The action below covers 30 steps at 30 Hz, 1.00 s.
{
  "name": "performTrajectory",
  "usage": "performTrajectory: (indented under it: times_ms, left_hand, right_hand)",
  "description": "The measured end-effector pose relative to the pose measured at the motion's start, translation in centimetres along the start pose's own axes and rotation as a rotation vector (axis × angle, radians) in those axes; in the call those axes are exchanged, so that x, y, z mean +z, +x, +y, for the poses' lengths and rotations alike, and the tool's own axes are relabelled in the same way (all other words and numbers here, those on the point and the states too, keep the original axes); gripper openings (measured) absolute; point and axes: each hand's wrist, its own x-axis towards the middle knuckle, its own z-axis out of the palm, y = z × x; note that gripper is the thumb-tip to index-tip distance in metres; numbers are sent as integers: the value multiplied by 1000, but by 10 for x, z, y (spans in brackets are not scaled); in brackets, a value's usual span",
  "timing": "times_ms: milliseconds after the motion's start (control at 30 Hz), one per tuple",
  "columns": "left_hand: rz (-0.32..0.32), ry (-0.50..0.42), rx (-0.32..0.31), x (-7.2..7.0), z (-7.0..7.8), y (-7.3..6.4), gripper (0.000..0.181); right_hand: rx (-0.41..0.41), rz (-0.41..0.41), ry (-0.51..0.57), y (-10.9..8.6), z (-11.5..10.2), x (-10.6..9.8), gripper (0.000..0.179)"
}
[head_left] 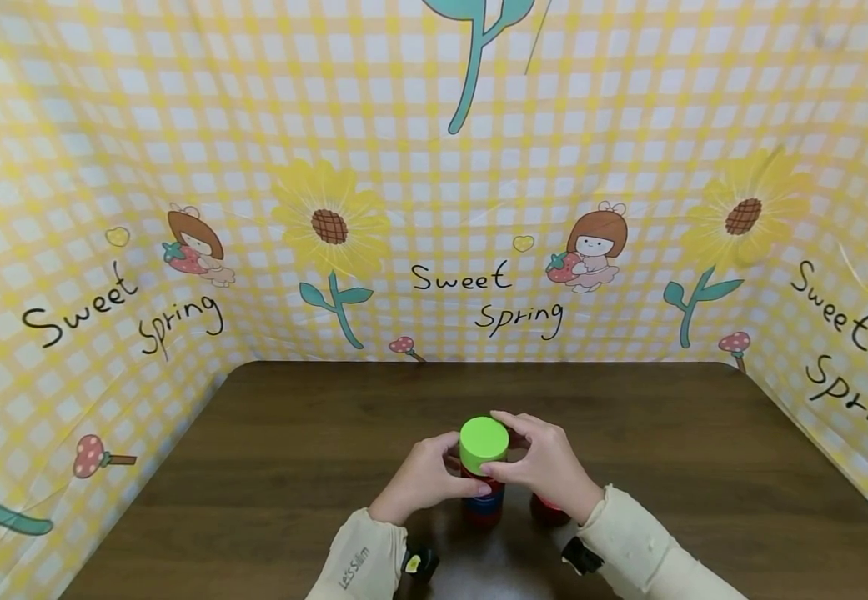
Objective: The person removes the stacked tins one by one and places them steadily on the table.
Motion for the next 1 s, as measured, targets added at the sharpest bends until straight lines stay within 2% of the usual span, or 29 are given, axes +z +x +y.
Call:
performTrajectory:
  times_ms: [567,1000]
  left_hand:
    - [11,-15,-16,0,-1,0,46]
    - [0,-5,-21,-1,0,0,52]
  right_hand:
    - [30,-25,29,1,-2,-1,52]
    - [15,21,1,-2,-1,-7,50]
